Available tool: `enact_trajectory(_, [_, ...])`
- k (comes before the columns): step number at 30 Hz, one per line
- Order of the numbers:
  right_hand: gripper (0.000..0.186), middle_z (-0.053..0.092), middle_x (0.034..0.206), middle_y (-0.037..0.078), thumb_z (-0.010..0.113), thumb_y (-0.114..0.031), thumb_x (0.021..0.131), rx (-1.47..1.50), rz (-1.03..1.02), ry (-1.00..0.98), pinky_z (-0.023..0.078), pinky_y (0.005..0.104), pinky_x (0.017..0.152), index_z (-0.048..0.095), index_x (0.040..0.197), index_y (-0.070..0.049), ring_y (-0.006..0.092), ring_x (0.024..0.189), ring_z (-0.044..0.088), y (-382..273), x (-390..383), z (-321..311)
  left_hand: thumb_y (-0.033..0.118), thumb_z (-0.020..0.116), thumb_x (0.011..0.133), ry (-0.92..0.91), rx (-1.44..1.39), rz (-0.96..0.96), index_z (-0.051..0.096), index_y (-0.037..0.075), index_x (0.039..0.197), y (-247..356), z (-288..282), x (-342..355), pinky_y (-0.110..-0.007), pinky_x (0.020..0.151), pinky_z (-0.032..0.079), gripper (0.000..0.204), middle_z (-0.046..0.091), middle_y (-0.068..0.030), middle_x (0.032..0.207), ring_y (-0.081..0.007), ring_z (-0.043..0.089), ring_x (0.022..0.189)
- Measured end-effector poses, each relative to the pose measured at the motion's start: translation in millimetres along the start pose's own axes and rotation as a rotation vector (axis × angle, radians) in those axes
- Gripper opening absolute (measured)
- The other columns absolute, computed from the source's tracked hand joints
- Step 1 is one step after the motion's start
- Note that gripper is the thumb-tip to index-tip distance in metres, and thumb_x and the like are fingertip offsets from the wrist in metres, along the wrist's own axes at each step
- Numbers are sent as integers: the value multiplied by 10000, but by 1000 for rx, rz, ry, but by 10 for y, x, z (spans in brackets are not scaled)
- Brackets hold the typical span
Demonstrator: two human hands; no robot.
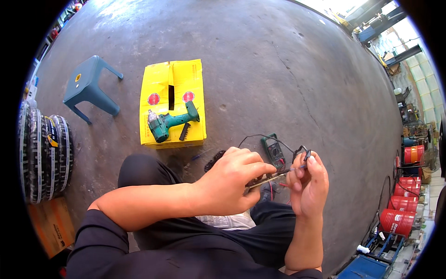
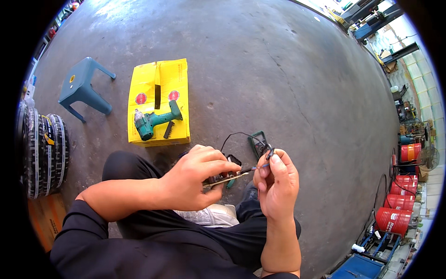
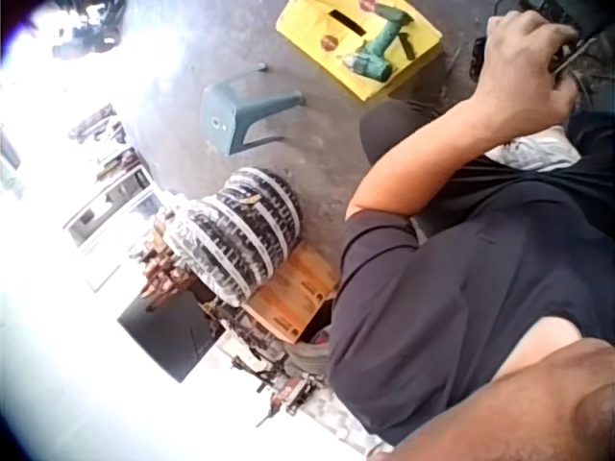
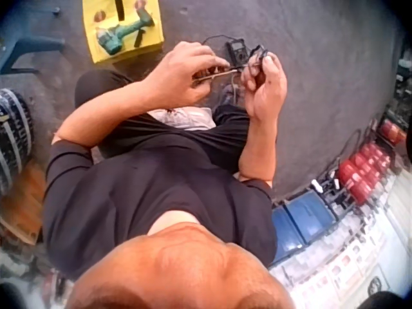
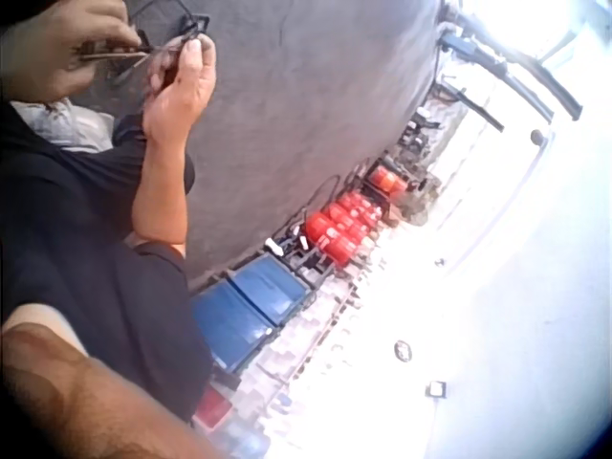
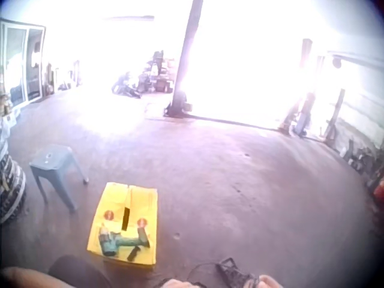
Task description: The person uses a multimeter to test a circuit board and connected wires, holding probes to various contact points and turning the board over.
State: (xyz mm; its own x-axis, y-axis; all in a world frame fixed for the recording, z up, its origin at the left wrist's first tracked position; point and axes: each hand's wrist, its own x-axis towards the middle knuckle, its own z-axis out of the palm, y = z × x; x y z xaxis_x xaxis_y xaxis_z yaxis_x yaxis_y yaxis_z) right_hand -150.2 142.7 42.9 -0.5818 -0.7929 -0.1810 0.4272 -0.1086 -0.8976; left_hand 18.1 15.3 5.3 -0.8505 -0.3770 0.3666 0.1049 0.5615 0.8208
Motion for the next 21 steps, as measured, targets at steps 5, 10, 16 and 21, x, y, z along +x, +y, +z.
enact_trajectory(5, [157, 648, 843, 49, 583, -169, 1082, -120, 8, 40, 372, 215, 528, 630, 1041, -24, 61, 580, 466, 40, 5, -34, -22, 661, 748, -228, -316, -124, 701, 13, 1174, -1, -242, 84, -379, 849, 507, 429, 650, -121, 979, -264, 629, 938])
enact_trajectory(10, [159, 670, 855, 45, 602, -172, 1082, -118, 14, 16, 374, 206, 538, 643, 1042, -24, 55, 580, 474, 84, 35, -19, -32, 630, 759, -316, -492, -184, 688, -18, 1160, -43, -275, 102, -362, 842, 513, 405, 650, -122, 994, -238, 628, 929])
enact_trajectory(16, [150, 705, 948, 68, 594, -169, 1087, -134, -29, -4, 421, 220, 580, 643, 1060, -30, 60, 657, 548, 111, 0, 11, 14, 600, 727, -241, -446, -108, 679, -2, 1069, -14, -208, 83, -373, 769, 502, 352, 617, -116, 904, -264, 595, 838])
enact_trajectory(21, [154, 713, 1003, 89, 585, -164, 1091, -101, -22, -71, 466, 246, 618, 637, 1091, -20, 89, 697, 585, 137, -22, -79, 18, 599, 719, -249, -381, -61, 677, -3, 1050, -38, -195, 112, -368, 755, 499, 342, 614, -113, 886, -262, 593, 815])
